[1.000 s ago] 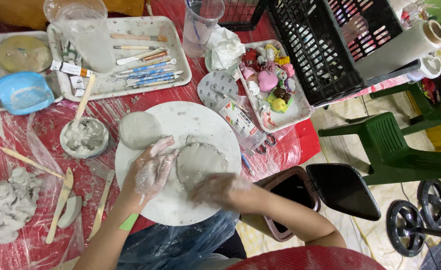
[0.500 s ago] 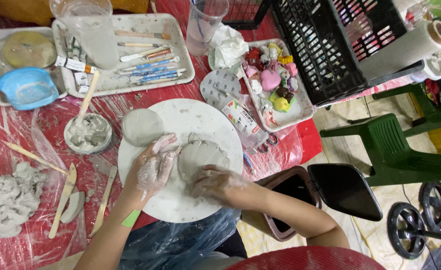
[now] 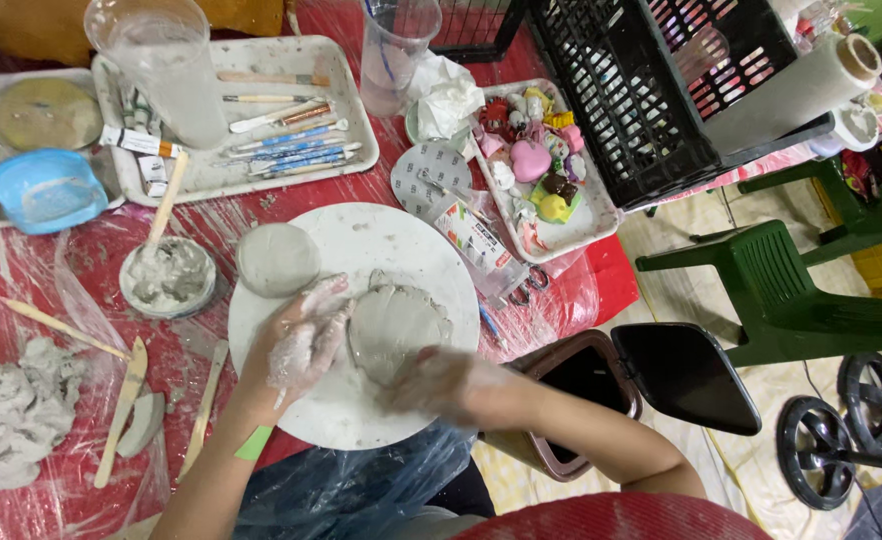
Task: The person works at a table covered in plastic, pressing and flattening a slab of clay on a round white bat. They pour water and brush clay slurry onto the slab, smooth it with their hands, pat it with a sponge, and shape its edges with a wooden modeling tool.
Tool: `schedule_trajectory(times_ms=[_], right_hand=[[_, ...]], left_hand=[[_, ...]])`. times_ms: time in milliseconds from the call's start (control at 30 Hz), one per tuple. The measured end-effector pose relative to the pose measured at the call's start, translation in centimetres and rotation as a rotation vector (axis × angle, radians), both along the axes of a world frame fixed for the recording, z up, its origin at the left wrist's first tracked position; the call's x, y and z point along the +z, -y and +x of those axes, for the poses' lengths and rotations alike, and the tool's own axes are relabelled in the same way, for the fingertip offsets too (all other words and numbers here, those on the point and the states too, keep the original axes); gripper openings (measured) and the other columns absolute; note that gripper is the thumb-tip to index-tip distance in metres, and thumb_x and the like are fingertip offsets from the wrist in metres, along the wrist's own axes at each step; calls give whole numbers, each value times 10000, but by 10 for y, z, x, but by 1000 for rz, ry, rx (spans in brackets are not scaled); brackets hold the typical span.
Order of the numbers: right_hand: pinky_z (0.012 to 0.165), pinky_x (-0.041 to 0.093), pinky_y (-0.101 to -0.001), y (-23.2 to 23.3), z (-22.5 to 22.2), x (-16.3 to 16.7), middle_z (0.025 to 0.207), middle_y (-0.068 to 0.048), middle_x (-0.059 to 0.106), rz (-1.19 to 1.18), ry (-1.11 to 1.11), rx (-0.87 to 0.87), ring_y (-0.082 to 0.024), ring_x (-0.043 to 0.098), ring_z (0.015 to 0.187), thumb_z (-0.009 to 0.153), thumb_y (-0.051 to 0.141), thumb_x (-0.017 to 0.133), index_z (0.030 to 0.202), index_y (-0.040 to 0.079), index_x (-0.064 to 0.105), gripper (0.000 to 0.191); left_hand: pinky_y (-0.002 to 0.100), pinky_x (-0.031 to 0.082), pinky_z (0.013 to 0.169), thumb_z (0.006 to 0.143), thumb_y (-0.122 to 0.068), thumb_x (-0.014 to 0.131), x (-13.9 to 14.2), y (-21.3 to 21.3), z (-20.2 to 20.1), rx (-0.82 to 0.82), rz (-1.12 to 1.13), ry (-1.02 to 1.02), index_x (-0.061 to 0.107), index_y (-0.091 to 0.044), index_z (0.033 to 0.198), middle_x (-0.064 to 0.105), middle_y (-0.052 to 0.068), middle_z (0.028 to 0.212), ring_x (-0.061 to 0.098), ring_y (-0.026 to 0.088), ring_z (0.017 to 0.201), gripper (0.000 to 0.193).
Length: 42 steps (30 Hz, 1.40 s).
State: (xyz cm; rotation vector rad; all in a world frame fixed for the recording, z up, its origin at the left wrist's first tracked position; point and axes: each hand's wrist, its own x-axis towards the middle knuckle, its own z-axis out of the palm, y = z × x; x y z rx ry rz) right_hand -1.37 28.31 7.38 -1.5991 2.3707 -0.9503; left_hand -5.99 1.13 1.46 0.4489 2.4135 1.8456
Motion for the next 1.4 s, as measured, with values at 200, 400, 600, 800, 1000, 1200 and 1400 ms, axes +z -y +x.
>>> schedule_trajectory(times_ms=[200,400,600,800,1000,1200,1400], right_hand=[[764,501,-302,-32,-58,-21,1028,-115,737,-68,765,-978,-162,608,844,1048,177,560,1370,86,672,352],[911,516,-238,-13,-157,-60,1201,-65,646,-494,763,-791,-96,615,1067,1051,220,578,1356,34,563,358],[719,533,-260,28,-240,-72,1106,-62,645,-589,834,-782,-114,622,914,1021,193,604,1308,37,558,329],[756,594,-278,45,-240,-53,1093,-61,657,-831,1215,-604,-129,679,933,1047,188,561,1255,59,546,245],[735,582,-289,24,-216,-37,1125,-80,648,-774,1171,-561,-144,672,926,1054,198,579,1315,56,510,305],[870,575,-270,13,-212,-40,1217,-87,621,-675,1026,-583,-129,662,1043,973,46,671,1392,29,448,474],[741,587,-290,54,-275,1,1115,-90,679,-386,422,-616,-136,686,912,1056,98,598,1407,62,483,372]], left_hand=[[433,521,986,874,-138,693,-3,1,-3,-47,-285,-472,761,-52,1014,716,118,1263,668,313,1157,178],[411,521,977,856,-176,721,-9,-2,1,-28,-236,-502,764,-18,975,713,93,1221,651,297,1152,203],[431,505,997,855,-196,713,-14,-6,-1,-63,-312,-559,778,-40,948,725,69,1204,630,279,1179,192],[430,510,995,852,-208,724,-16,-9,-1,-33,-277,-542,779,-47,926,724,68,1204,633,286,1169,185],[415,533,968,832,-192,762,-14,-8,-1,-27,-189,-508,773,-52,912,724,67,1181,651,275,1146,162],[421,529,968,822,-209,770,-18,-9,0,-11,-190,-523,777,-58,904,723,72,1180,650,286,1144,172],[430,524,983,817,-229,786,-31,-12,-1,-1,-220,-528,774,-69,915,722,60,1175,651,281,1150,188]])
